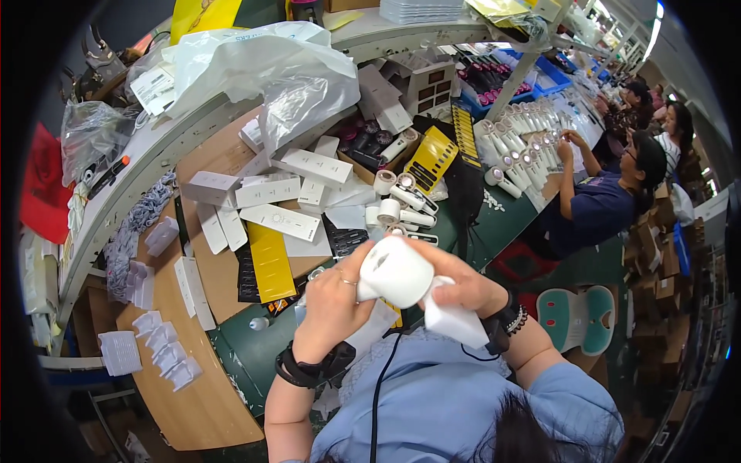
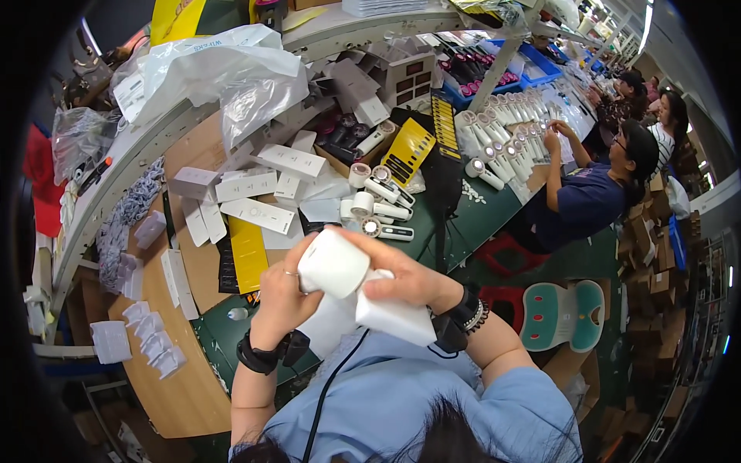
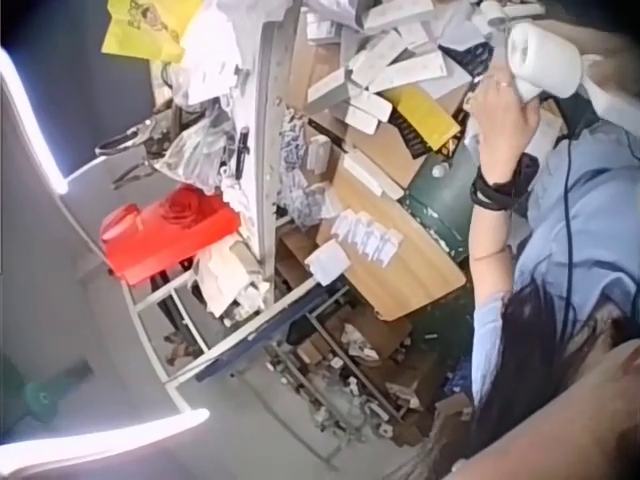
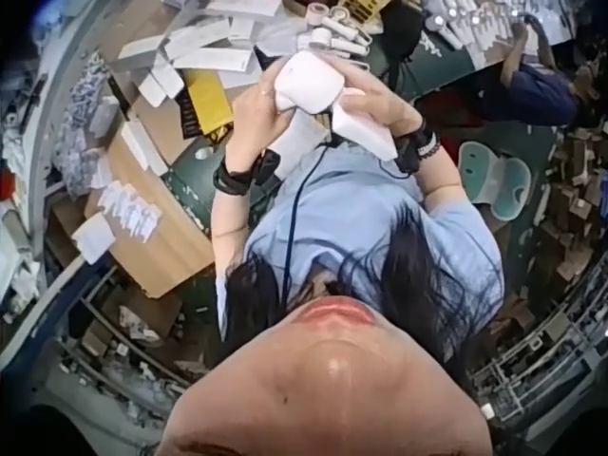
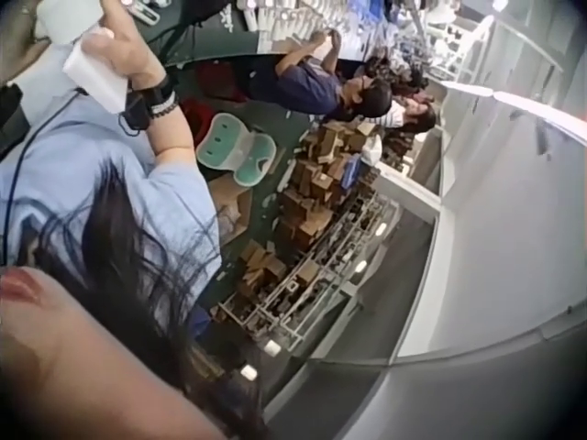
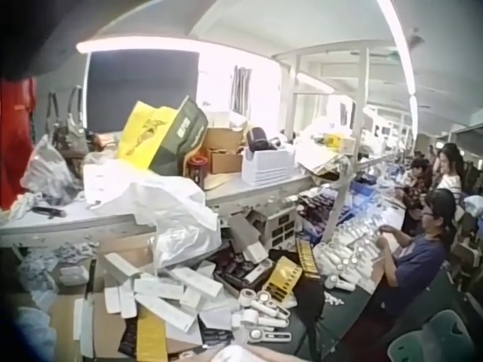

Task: The person wipes a handheld fan with a cloth, places it into a plastic bag, and sets it aside before repeating the process with another fan.

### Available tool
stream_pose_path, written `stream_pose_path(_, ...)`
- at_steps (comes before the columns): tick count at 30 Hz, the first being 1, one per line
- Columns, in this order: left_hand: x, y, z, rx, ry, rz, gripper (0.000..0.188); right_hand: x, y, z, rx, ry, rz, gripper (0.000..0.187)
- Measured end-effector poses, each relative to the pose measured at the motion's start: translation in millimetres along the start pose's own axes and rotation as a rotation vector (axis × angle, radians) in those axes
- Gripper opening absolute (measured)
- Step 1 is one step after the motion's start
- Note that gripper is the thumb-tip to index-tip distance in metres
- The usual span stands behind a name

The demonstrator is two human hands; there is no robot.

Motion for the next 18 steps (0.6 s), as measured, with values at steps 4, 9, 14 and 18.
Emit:
stream_pose_path(4,14,0,-2,-0.084,0.109,0.240,0.071,16,-2,-5,-0.050,-0.065,0.126,0.089)
stream_pose_path(9,15,-6,0,-0.101,0.185,0.318,0.063,10,-5,-6,-0.017,-0.060,0.139,0.092)
stream_pose_path(14,7,-3,2,0.007,0.234,0.217,0.055,-13,-28,-3,-0.045,0.012,0.117,0.094)
stream_pose_path(18,4,-6,7,-0.080,0.168,0.224,0.047,7,-61,-17,-0.112,0.085,0.260,0.089)
Point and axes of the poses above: each hand's wrist, its own z-axis away from the middle knuckle, its own x-axis out of the palm, y = z × x, the point moved 4 cm from there along -z, towards the middle knuckle, and after that the axes turned 3 degrees about -y, right-handed, at the moved point
